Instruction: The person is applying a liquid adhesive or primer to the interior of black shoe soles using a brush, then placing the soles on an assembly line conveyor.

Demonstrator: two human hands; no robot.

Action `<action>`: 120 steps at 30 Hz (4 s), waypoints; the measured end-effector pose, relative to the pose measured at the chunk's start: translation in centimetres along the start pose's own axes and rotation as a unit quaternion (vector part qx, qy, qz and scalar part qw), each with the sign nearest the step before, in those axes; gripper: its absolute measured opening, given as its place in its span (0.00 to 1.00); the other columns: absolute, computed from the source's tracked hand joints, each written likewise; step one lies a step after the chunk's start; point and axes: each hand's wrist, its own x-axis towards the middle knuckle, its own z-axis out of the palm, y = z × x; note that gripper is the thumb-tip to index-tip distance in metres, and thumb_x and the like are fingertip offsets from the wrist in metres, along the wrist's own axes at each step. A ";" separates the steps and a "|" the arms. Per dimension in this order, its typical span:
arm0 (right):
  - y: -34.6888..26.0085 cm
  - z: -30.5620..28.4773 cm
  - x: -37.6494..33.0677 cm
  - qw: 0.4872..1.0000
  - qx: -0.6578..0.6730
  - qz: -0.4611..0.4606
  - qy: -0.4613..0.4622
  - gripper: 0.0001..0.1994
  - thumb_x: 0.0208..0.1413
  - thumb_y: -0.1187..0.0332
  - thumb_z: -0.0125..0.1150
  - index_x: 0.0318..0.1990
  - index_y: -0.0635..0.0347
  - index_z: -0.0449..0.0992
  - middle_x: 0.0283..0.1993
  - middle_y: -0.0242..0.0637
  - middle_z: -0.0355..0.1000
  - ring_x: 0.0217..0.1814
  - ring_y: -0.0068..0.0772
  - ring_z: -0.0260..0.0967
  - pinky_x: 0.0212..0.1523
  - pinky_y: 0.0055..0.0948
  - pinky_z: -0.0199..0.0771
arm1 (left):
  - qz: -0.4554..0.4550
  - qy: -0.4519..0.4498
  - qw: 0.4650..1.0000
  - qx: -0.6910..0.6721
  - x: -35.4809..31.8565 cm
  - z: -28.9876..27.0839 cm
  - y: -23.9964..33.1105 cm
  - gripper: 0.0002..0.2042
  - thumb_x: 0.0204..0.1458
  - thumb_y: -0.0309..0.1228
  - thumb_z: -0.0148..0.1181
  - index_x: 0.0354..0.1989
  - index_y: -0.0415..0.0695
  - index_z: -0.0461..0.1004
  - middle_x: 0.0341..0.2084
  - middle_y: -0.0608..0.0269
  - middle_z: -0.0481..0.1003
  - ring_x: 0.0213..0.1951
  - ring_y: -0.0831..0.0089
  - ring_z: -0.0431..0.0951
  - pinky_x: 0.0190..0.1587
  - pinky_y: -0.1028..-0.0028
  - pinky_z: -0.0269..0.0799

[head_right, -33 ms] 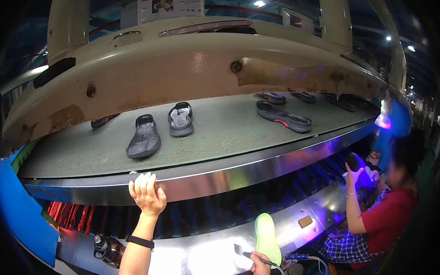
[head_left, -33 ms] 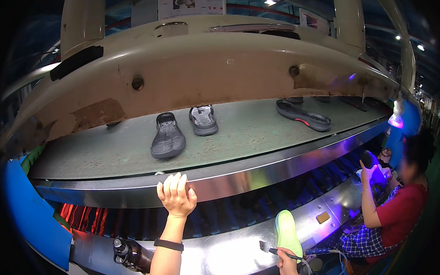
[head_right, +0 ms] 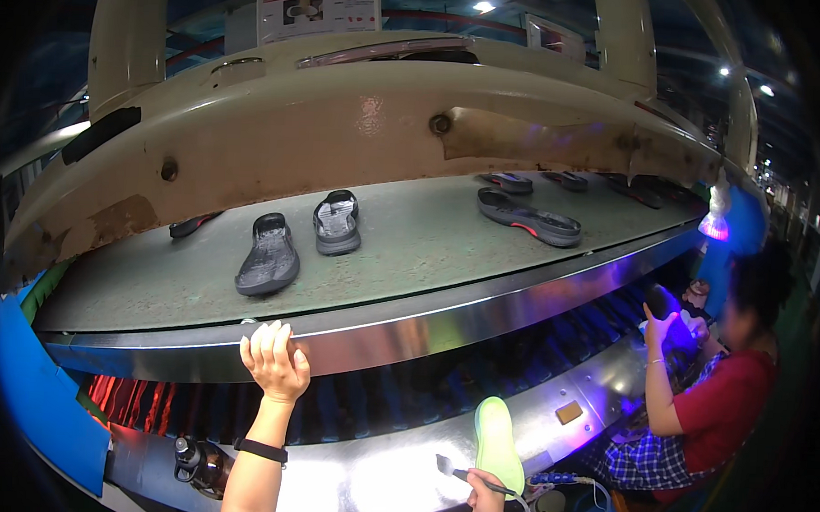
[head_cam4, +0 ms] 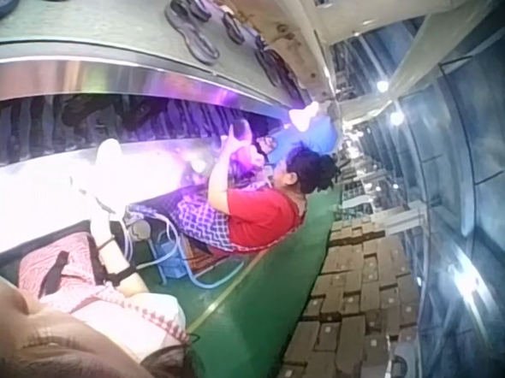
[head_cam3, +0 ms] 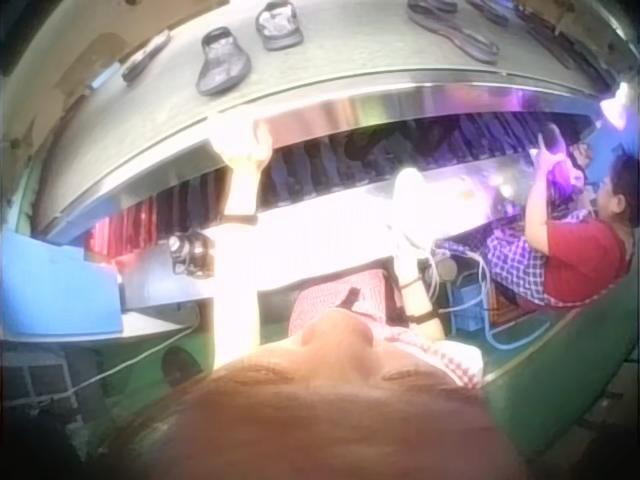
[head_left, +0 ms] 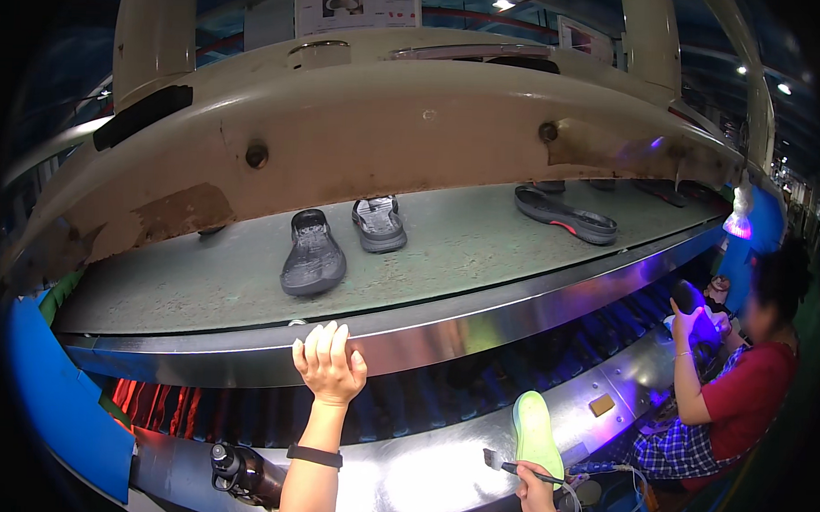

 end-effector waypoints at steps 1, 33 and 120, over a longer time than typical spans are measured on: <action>0.1 -0.2 0.1 1.000 0.000 0.003 0.002 0.07 0.53 0.75 0.60 0.39 0.65 0.76 0.18 0.27 0.66 0.12 0.16 0.54 0.15 0.20 0.52 | 0.000 0.001 1.000 -0.001 0.0 0.0 0.0 0.19 0.50 0.42 0.46 0.47 0.48 0.71 0.47 0.62 0.71 0.53 0.63 0.68 0.64 0.56 0.44; -0.4 -7.1 3.4 0.998 0.064 -0.024 0.014 0.14 0.60 0.69 0.51 0.50 0.68 0.68 0.28 0.32 0.69 0.18 0.18 0.57 0.15 0.16 0.57 | -0.077 -0.164 0.956 -0.230 8.4 -2.6 1.6 0.06 0.53 0.25 0.49 0.36 0.41 0.72 0.32 0.56 0.74 0.38 0.59 0.75 0.45 0.67 0.69; -3.0 -5.0 3.4 0.999 0.022 -0.016 0.020 0.09 0.54 0.71 0.62 0.43 0.61 0.79 0.22 0.21 0.65 0.17 0.10 0.51 0.17 0.13 0.48 | 0.024 -0.095 0.993 -0.064 7.9 4.2 10.4 0.21 0.50 0.27 0.49 0.54 0.36 0.68 0.52 0.51 0.70 0.56 0.55 0.68 0.58 0.62 0.60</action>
